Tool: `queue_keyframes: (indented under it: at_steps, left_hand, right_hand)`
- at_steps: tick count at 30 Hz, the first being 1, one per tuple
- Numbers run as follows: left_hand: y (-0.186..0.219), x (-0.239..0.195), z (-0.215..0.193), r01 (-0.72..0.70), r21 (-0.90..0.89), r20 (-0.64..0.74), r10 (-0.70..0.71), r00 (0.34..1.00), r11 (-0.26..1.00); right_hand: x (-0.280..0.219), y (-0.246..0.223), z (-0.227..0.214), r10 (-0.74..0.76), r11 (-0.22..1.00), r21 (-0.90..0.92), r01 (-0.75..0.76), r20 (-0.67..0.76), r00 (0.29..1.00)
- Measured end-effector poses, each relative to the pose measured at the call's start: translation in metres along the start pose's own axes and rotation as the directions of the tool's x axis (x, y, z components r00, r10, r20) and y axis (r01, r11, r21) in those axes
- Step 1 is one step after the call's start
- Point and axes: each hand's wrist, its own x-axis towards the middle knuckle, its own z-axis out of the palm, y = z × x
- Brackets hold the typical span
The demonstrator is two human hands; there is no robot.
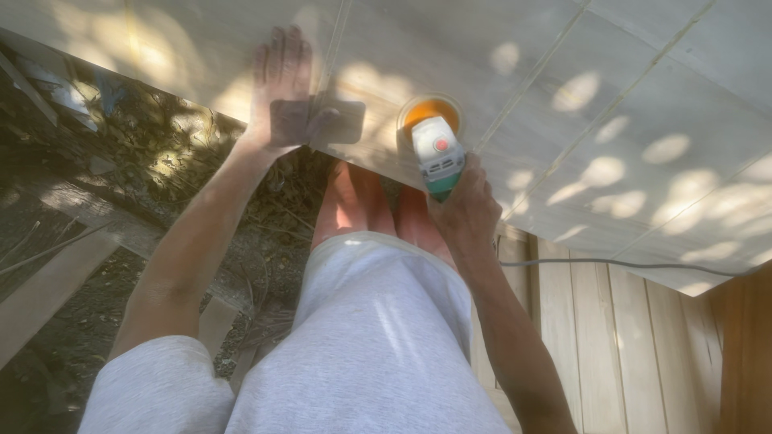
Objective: The person uses an orbital sander to smooth the surface of a large, light-colored wooden board. They hold the board steady with their left hand while operating the sander with their right hand, moving it across the surface in a repetitive pattern.
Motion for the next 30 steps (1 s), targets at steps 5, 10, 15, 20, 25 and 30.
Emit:
queue_keyframes:
  at_steps: [5,10,15,20,25,30]
  left_hand:
    - [0.076,0.024,-0.004,-0.079,-0.101,0.286,0.105,0.952,0.992]
    - [0.151,0.024,-0.021,-0.401,-0.029,-0.308,0.374,0.875,0.915]
    - [0.139,0.008,-0.009,-0.357,-0.213,-0.035,0.358,0.933,0.909]
    - [0.06,-0.012,0.003,-0.237,0.049,-0.012,0.238,0.971,0.97]
    - [0.018,-0.026,0.001,-0.219,0.339,-0.008,0.236,0.972,0.915]
    - [0.006,-0.029,0.008,-0.117,0.102,0.233,0.091,0.968,0.988]
  right_hand:
    - [0.0,0.034,-0.014,0.316,0.948,0.005,-0.318,0.083,0.945]
    - [-0.011,0.057,-0.016,0.231,0.973,0.022,-0.23,-0.07,0.97]
    - [-0.012,0.056,-0.013,0.249,0.968,-0.008,-0.249,-0.023,0.968]
    - [-0.005,0.032,-0.01,0.315,0.949,-0.043,-0.314,0.23,0.921]
    - [-0.006,0.007,-0.007,0.009,0.997,-0.072,0.0,0.123,0.992]
    - [0.0,-0.023,0.008,-0.194,0.976,-0.073,0.205,0.128,0.973]
